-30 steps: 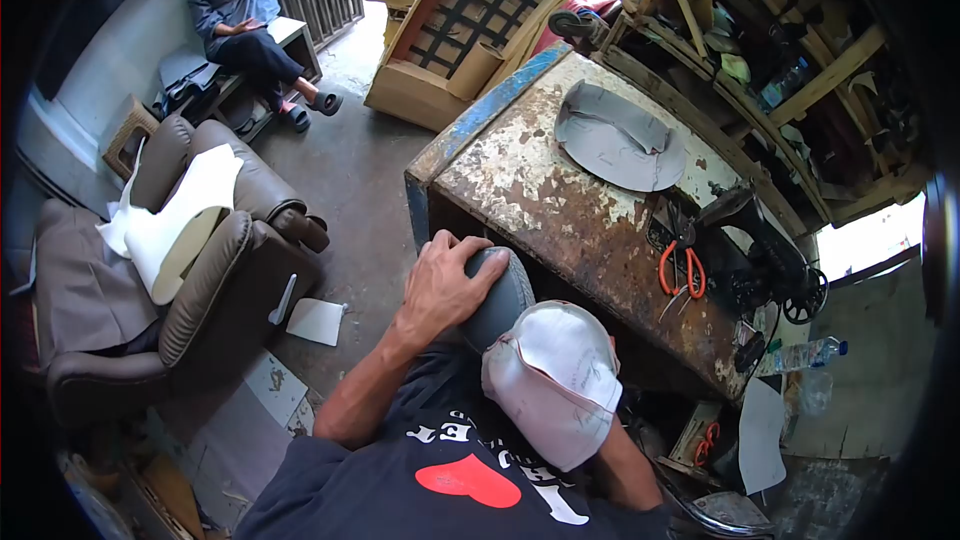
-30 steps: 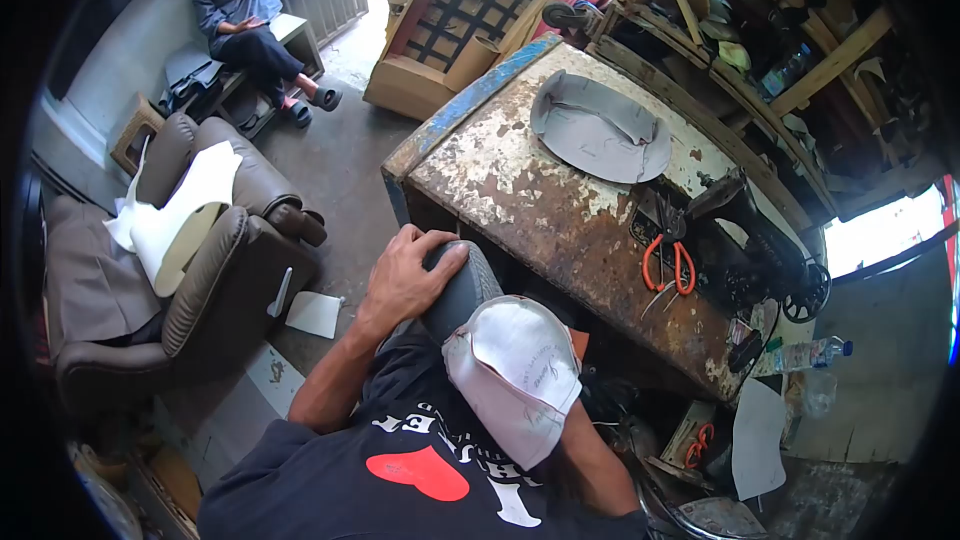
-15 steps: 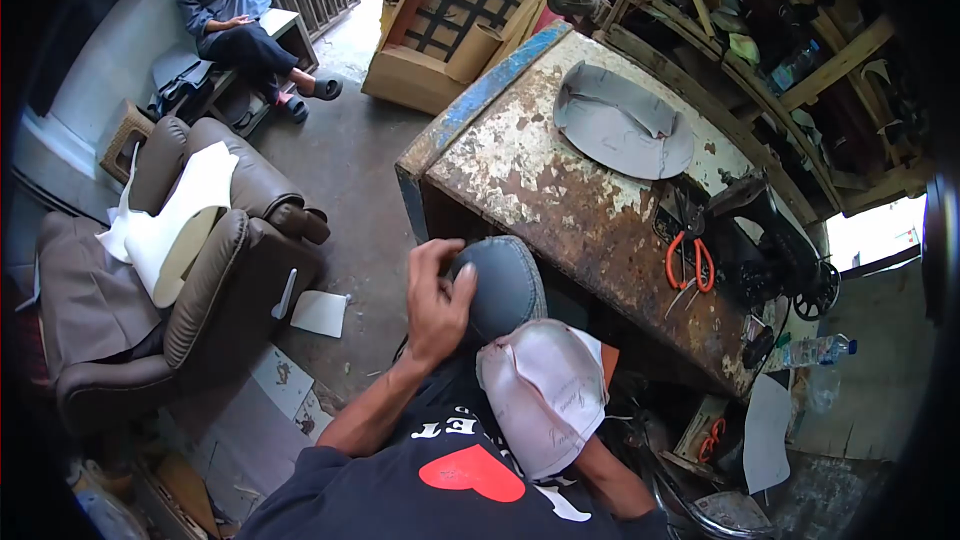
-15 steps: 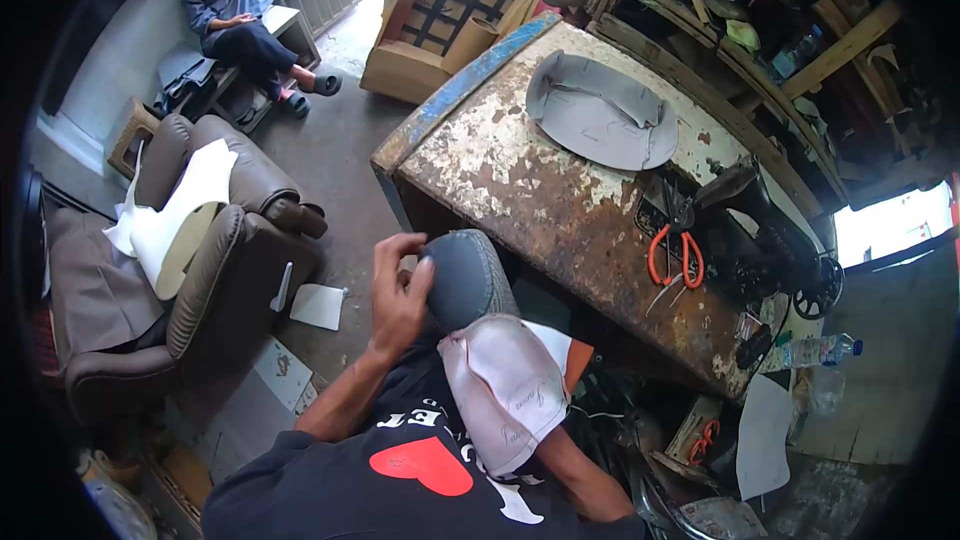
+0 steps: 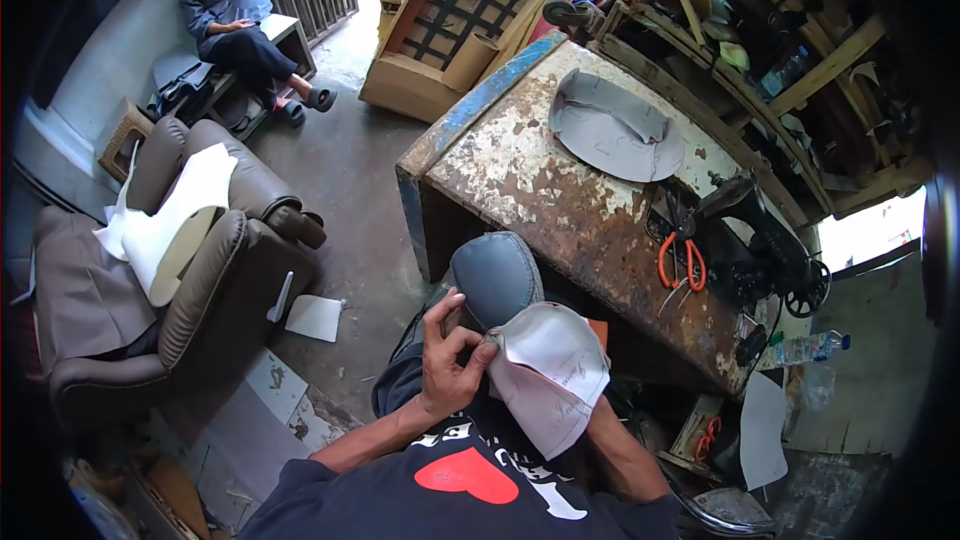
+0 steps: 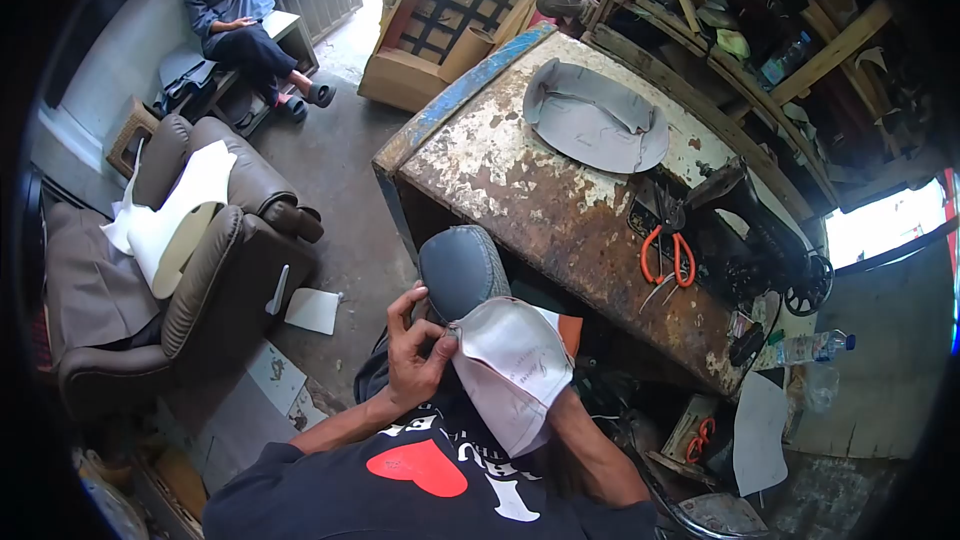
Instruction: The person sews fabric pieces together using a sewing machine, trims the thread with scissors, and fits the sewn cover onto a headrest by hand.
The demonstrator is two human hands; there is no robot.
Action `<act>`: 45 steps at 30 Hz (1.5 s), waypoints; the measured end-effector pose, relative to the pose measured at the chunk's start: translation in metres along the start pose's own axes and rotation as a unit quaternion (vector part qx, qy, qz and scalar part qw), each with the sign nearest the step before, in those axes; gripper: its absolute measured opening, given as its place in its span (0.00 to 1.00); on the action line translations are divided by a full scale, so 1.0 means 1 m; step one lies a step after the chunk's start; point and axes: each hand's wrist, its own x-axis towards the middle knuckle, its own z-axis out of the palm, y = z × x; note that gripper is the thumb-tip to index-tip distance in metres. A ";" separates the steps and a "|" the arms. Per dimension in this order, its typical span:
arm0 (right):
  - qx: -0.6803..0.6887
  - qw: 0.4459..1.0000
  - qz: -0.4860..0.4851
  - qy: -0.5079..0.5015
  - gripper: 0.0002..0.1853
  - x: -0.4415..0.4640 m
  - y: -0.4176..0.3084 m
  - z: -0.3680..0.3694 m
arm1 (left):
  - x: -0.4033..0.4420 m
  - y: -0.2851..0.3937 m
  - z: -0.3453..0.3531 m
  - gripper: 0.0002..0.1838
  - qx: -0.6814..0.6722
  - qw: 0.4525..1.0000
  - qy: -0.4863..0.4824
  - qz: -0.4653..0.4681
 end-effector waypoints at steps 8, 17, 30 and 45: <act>-0.020 0.999 -0.002 0.047 0.38 0.022 -0.003 0.013 | 0.009 -0.036 0.017 0.26 -0.268 0.950 0.104 -0.120; -0.576 0.746 -0.328 0.071 0.24 0.069 -0.018 0.086 | 0.024 -0.024 -0.015 0.11 -0.234 0.930 0.062 -0.277; -0.782 0.532 -0.319 0.054 0.21 0.084 -0.001 0.089 | 0.024 0.018 -0.017 0.37 0.016 0.993 0.111 -0.031; -0.687 0.669 -0.279 -0.038 0.08 0.122 -0.073 0.121 | 0.057 -0.069 -0.043 0.41 -0.211 0.963 0.060 -0.156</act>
